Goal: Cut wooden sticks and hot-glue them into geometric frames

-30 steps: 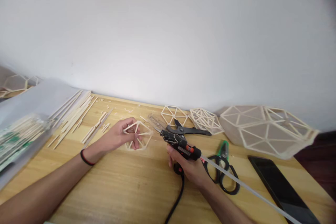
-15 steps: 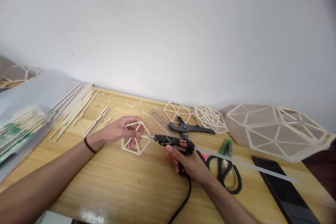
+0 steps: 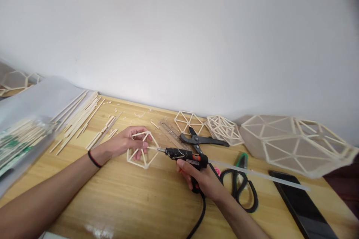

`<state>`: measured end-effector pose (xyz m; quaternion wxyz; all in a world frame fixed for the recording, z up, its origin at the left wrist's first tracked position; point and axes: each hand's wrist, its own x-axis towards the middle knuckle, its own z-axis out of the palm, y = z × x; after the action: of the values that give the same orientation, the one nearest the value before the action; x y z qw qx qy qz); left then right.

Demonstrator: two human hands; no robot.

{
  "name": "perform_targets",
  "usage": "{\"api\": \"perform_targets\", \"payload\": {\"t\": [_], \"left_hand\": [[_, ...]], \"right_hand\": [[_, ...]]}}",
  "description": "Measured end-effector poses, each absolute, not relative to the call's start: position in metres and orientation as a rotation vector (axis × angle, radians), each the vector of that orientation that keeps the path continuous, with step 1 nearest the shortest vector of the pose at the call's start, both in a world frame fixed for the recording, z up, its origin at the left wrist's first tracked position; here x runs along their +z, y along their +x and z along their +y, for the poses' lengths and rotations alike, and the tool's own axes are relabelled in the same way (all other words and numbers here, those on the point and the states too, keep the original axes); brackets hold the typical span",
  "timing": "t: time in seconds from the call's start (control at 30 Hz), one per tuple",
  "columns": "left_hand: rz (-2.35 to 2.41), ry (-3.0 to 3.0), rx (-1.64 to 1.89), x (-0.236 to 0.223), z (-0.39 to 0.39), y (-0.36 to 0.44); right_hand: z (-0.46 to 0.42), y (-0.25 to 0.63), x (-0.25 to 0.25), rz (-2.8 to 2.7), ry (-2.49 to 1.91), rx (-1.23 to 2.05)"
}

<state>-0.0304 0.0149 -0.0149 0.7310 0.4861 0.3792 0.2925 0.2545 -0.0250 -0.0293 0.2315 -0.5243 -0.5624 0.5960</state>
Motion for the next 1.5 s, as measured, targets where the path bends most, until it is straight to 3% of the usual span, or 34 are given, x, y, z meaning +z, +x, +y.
{"api": "perform_targets", "payload": {"t": [0.37,0.53,0.7,0.87,1.0,1.23,1.5], "left_hand": [[0.9,0.928,1.027,0.013,0.029,-0.033],[0.983,1.262,0.909,0.045,0.048,0.003],[1.005,1.647,0.761,0.068,0.097,0.09],[1.037,1.811,0.585,0.062,0.141,0.179],[1.115,1.99,0.489,0.045,0.153,0.2],[1.156,2.179,0.538,0.053,0.146,0.156],[1.554,2.129,0.792,0.088,0.079,-0.006]], "right_hand": [[-0.024,0.249,-0.016,-1.777,-1.179,1.682],[-0.023,0.249,-0.017,-1.818,-1.117,1.655],[-0.023,0.249,-0.015,-1.817,-1.111,1.634],[-0.021,0.249,-0.015,-1.829,-1.103,1.652],[-0.019,0.25,-0.015,-1.824,-1.087,1.653],[-0.019,0.249,-0.017,-1.814,-1.106,1.659],[-0.021,0.249,-0.022,-1.848,-1.102,1.631]]}}
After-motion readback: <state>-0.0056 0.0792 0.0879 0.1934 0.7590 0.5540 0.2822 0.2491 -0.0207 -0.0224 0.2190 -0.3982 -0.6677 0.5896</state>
